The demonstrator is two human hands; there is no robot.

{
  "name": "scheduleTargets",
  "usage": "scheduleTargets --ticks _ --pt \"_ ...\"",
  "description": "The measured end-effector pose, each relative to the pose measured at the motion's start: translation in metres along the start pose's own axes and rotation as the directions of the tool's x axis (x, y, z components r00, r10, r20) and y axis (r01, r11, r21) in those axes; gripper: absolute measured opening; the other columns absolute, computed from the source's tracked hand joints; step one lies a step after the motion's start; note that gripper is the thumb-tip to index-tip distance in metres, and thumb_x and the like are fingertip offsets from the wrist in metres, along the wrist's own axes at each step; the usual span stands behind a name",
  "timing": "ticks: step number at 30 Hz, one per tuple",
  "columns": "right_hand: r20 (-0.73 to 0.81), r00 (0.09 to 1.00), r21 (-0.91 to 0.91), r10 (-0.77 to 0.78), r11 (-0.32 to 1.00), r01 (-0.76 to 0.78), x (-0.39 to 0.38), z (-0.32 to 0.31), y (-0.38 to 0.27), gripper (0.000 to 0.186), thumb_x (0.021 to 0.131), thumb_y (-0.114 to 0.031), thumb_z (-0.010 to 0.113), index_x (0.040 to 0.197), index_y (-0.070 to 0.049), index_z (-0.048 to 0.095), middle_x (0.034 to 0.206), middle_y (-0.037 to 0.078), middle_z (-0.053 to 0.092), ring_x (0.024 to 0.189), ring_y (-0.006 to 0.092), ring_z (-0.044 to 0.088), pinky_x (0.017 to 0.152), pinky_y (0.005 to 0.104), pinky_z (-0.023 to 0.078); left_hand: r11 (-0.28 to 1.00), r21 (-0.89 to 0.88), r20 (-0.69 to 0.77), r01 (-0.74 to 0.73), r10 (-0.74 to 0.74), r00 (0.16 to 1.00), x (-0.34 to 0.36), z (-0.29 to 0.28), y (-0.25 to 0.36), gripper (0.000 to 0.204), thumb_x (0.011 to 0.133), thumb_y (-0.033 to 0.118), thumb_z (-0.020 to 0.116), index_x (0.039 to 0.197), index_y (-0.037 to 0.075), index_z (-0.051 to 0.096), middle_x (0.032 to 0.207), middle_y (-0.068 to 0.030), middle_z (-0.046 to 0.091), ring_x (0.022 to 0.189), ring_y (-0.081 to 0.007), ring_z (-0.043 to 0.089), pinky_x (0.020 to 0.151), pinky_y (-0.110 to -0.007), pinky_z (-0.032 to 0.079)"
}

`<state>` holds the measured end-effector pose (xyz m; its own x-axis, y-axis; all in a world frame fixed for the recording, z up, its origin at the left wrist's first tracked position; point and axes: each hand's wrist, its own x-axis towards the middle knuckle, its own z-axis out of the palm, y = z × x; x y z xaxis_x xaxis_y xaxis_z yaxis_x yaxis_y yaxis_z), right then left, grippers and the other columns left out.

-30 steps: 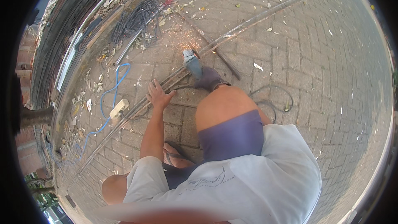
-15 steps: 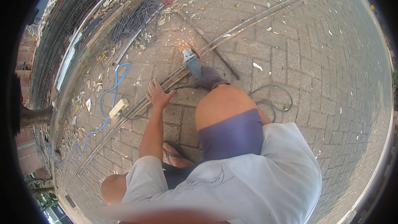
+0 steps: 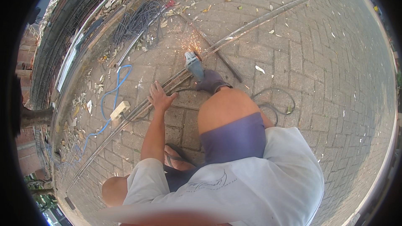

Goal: The person uses an angle grinder to cut several metal pipes on a paved outdoor area. After cutting, they inspect the ends of the pipes and handle them with gloved hands.

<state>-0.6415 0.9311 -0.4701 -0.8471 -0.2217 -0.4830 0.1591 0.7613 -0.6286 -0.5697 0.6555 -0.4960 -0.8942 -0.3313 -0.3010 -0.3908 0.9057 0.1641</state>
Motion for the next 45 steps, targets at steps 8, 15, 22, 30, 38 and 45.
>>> scheduleTargets --ticks 8,15,22,30,38,45 --pt "-0.013 1.000 0.044 0.005 0.999 -0.005 -0.0038 -0.0003 -0.0008 0.079 0.057 -0.047 0.089 0.116 0.003 0.069 0.114 0.025 0.071 0.109 0.0391 0.068 0.095 0.0431 0.053 1.000 0.021 0.025 0.020 -0.021 0.999 0.0001 -0.0011 0.0006 0.135 0.068 0.065 0.082 0.166 0.009 0.009 0.170 -0.0230 0.012 0.159 -0.0386 0.008 0.124 -0.063 0.009" --pt "-0.012 1.000 0.034 -0.018 0.999 0.018 -0.0017 0.0003 0.0020 0.084 0.055 -0.050 0.090 0.118 0.003 0.069 0.115 0.026 0.071 0.108 0.0392 0.068 0.095 0.0430 0.053 1.000 0.018 0.004 0.007 -0.007 1.000 0.0008 0.0007 -0.0004 0.135 0.067 0.065 0.082 0.166 0.009 0.010 0.170 -0.0227 0.012 0.159 -0.0383 0.009 0.124 -0.064 0.009" --pt "-0.007 1.000 0.001 -0.021 1.000 0.021 -0.0011 -0.0008 -0.0003 0.084 0.055 -0.051 0.090 0.116 0.003 0.069 0.113 0.026 0.071 0.107 0.0398 0.068 0.094 0.0434 0.053 1.000 -0.010 -0.004 0.002 -0.002 1.000 -0.0006 0.0010 -0.0005 0.133 0.068 0.063 0.083 0.165 0.008 0.010 0.170 -0.0236 0.013 0.158 -0.0388 0.009 0.124 -0.064 0.009" --pt "-0.014 1.000 -0.008 -0.020 1.000 0.020 -0.0023 -0.0010 -0.0004 0.084 0.057 -0.052 0.089 0.117 0.004 0.069 0.114 0.026 0.071 0.107 0.0407 0.068 0.095 0.0434 0.053 1.000 -0.012 -0.006 0.001 -0.001 1.000 -0.0019 -0.0001 0.0006 0.133 0.068 0.063 0.083 0.165 0.008 0.010 0.170 -0.0239 0.013 0.158 -0.0392 0.009 0.124 -0.063 0.009" --pt "0.003 1.000 0.014 -0.017 1.000 0.017 -0.0046 -0.0031 -0.0017 0.084 0.056 -0.051 0.088 0.117 0.003 0.069 0.114 0.026 0.071 0.107 0.0397 0.069 0.094 0.0425 0.053 1.000 0.003 0.001 0.013 -0.013 1.000 -0.0024 -0.0001 0.0007 0.134 0.068 0.063 0.083 0.166 0.009 0.009 0.170 -0.0227 0.013 0.158 -0.0389 0.010 0.124 -0.063 0.009" --pt "-0.019 1.000 0.018 -0.017 1.000 0.017 -0.0061 -0.0019 -0.0011 0.081 0.056 -0.049 0.089 0.115 0.002 0.070 0.112 0.025 0.072 0.105 0.0389 0.069 0.094 0.0420 0.054 1.000 0.001 -0.006 0.007 -0.007 1.000 -0.0032 -0.0017 0.0018 0.133 0.069 0.063 0.083 0.166 0.009 0.010 0.170 -0.0227 0.013 0.158 -0.0385 0.010 0.124 -0.063 0.009"
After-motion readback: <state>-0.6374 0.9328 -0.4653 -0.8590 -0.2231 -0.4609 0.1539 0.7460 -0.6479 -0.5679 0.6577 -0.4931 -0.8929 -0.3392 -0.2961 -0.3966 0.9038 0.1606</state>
